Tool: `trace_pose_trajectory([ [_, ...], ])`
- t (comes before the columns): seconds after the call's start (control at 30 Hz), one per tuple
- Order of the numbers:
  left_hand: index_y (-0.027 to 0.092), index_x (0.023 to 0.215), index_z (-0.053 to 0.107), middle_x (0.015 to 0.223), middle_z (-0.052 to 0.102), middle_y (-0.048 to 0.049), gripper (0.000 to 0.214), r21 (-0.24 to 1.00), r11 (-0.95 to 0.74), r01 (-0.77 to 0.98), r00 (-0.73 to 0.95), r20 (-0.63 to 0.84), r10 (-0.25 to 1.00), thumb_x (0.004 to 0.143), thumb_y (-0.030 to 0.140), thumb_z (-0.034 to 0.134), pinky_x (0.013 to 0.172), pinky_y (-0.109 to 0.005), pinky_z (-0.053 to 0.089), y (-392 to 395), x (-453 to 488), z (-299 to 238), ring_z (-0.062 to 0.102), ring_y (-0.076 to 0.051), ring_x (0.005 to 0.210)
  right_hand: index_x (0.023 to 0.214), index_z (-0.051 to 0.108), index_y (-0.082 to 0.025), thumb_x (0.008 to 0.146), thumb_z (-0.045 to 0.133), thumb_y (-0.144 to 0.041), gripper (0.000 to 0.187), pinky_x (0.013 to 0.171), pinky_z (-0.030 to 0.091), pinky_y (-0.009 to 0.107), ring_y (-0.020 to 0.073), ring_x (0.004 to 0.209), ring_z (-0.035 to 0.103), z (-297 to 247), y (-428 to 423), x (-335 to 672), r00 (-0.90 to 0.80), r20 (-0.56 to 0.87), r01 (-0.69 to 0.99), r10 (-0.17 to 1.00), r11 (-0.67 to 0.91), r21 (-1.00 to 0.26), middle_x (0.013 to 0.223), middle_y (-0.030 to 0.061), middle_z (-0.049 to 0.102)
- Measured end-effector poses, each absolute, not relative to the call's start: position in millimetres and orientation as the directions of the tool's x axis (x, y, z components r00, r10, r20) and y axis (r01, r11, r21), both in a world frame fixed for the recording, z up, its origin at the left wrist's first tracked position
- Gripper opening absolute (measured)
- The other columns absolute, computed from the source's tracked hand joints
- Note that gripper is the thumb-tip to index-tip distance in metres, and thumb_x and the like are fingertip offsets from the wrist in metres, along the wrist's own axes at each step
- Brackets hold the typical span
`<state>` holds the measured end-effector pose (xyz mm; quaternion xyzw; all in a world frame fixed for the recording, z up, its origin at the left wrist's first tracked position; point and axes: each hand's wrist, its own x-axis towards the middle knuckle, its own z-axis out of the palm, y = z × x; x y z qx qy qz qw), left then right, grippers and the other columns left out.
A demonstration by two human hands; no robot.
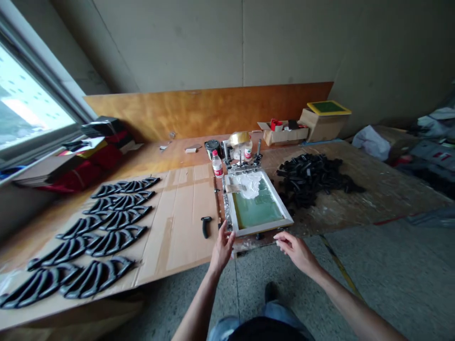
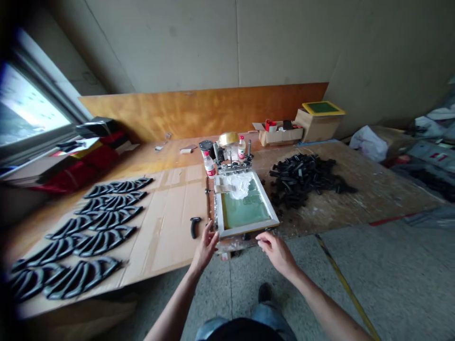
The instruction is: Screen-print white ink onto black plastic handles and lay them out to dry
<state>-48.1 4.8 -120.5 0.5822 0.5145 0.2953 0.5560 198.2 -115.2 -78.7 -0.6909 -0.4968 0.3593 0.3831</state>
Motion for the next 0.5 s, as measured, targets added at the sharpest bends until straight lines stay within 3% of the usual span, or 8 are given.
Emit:
trace_pose_trajectory([
  [0.07,0.021,0.148,0.03,0.087,0.062,-0.0035,0.077,0.944,0.188,0.272,0.302,-0.269,0.915,0.085,0.058,0.051,0.058,-0.025,0.05,13,-30,-120,0.061,-0.015,0.071,0.095,0.067,-0.019,0.083,0.052,-0.037,0.026,0.058,0.049,0.028,0.0158,0.063,0.061,-81,-115,243,0.299,-0.134,0.382,0.945,-0.247,-0.89,0.078,0.0033,0.067],
  [0.13,0.017,0.14,0.045,0.073,0.057,0.0005,0.074,0.942,0.217,0.257,0.294,-0.29,0.911,0.081,0.06,0.055,0.056,-0.023,0.047,19,-23,-112,0.057,-0.013,0.064,0.094,0.067,-0.019,0.082,0.053,-0.039,0.027,0.057,0.05,0.029,0.0165,0.064,0.061,-87,-110,282,0.364,-0.144,0.337,0.92,-0.274,-0.901,0.077,0.0042,0.067],
  [0.27,0.012,0.112,0.068,0.079,0.065,-0.0038,0.06,0.946,0.247,0.21,0.271,-0.298,0.915,0.076,0.06,0.062,0.057,-0.023,0.045,35,-24,-70,0.057,-0.014,0.066,0.098,0.066,-0.019,0.081,0.057,-0.043,0.031,0.057,0.052,0.029,0.0176,0.067,0.063,-102,-87,337,0.456,-0.127,0.257,0.881,-0.267,-0.929,0.082,0.0065,0.068],
  [0.37,0.013,0.101,0.072,0.089,0.07,-0.0073,0.05,0.974,0.155,0.165,0.25,-0.193,0.949,0.08,0.057,0.06,0.064,-0.025,0.047,57,-24,-29,0.061,-0.017,0.076,0.096,0.065,-0.018,0.079,0.06,-0.048,0.035,0.056,0.053,0.029,0.0176,0.067,0.063,-107,-62,353,0.478,-0.103,0.236,0.872,-0.241,-0.941,0.083,0.0076,0.069],
  [0.5,0.013,0.099,0.073,0.087,0.071,-0.0086,0.049,0.993,-0.056,0.103,0.193,0.035,0.981,0.086,0.055,0.054,0.068,-0.027,0.048,98,-15,11,0.063,-0.018,0.08,0.095,0.066,-0.017,0.079,0.06,-0.051,0.038,0.056,0.053,0.028,0.017,0.067,0.064,-104,-24,352,0.477,-0.088,0.261,0.874,-0.237,-0.936,0.081,0.0078,0.069],
])
